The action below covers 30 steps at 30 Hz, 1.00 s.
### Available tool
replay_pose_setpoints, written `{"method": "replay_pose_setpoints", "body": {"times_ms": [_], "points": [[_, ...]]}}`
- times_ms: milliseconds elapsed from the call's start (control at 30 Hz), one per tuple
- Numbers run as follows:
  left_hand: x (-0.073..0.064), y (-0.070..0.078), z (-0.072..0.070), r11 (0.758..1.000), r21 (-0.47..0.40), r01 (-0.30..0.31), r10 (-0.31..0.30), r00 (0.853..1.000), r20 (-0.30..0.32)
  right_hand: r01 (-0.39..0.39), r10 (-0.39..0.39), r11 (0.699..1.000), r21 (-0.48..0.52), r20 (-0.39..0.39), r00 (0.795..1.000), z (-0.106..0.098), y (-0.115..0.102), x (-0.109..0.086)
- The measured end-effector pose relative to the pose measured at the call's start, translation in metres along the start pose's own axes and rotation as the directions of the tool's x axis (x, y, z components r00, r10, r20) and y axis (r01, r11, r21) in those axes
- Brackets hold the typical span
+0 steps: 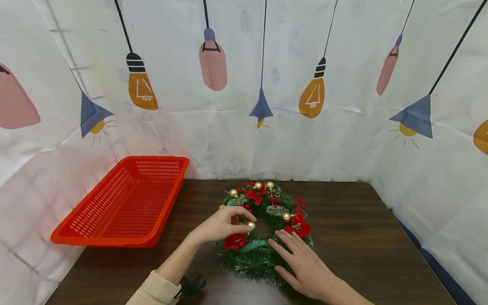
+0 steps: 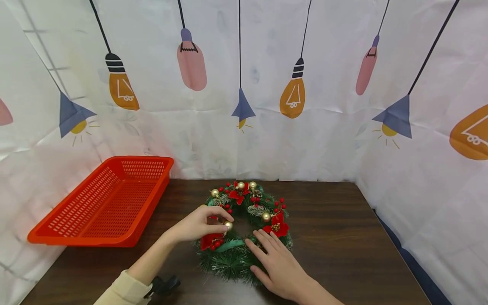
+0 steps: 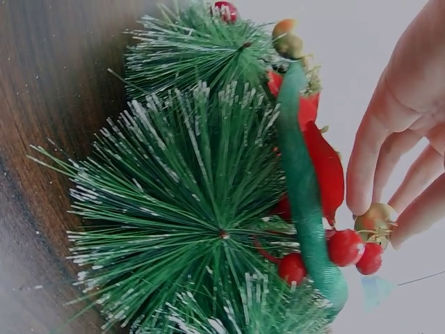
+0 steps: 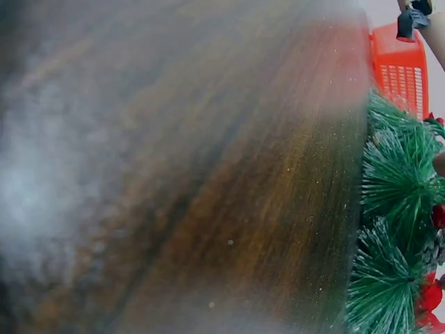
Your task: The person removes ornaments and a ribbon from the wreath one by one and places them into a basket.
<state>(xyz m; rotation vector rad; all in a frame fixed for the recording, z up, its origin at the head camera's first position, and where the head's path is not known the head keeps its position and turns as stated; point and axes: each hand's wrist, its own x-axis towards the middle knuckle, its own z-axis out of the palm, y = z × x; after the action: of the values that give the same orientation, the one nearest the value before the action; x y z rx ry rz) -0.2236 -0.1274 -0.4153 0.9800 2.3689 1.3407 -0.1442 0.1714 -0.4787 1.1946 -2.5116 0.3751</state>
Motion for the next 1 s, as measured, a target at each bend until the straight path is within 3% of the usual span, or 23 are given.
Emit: {"method": "replay_pose_setpoints", "body": {"times_ms": [167, 500, 1000], "points": [[-0.005, 0.004, -0.003, 0.998, -0.043, -0.04, 0.039, 0.999, -0.018, -0.005, 0.005, 1.0, -0.011, 0.0, 1.0, -0.001, 0.0, -0.003], [-0.017, 0.004, -0.007, 0.999, -0.025, -0.026, 0.025, 0.999, -0.044, -0.017, 0.017, 1.0, 0.003, -0.022, 1.0, -0.001, -0.002, -0.005], [-0.029, 0.007, -0.005, 0.994, -0.106, -0.016, 0.013, 1.0, -0.027, -0.033, 0.033, 0.999, 0.015, -0.001, 0.999, -0.001, 0.0, -0.005]]}}
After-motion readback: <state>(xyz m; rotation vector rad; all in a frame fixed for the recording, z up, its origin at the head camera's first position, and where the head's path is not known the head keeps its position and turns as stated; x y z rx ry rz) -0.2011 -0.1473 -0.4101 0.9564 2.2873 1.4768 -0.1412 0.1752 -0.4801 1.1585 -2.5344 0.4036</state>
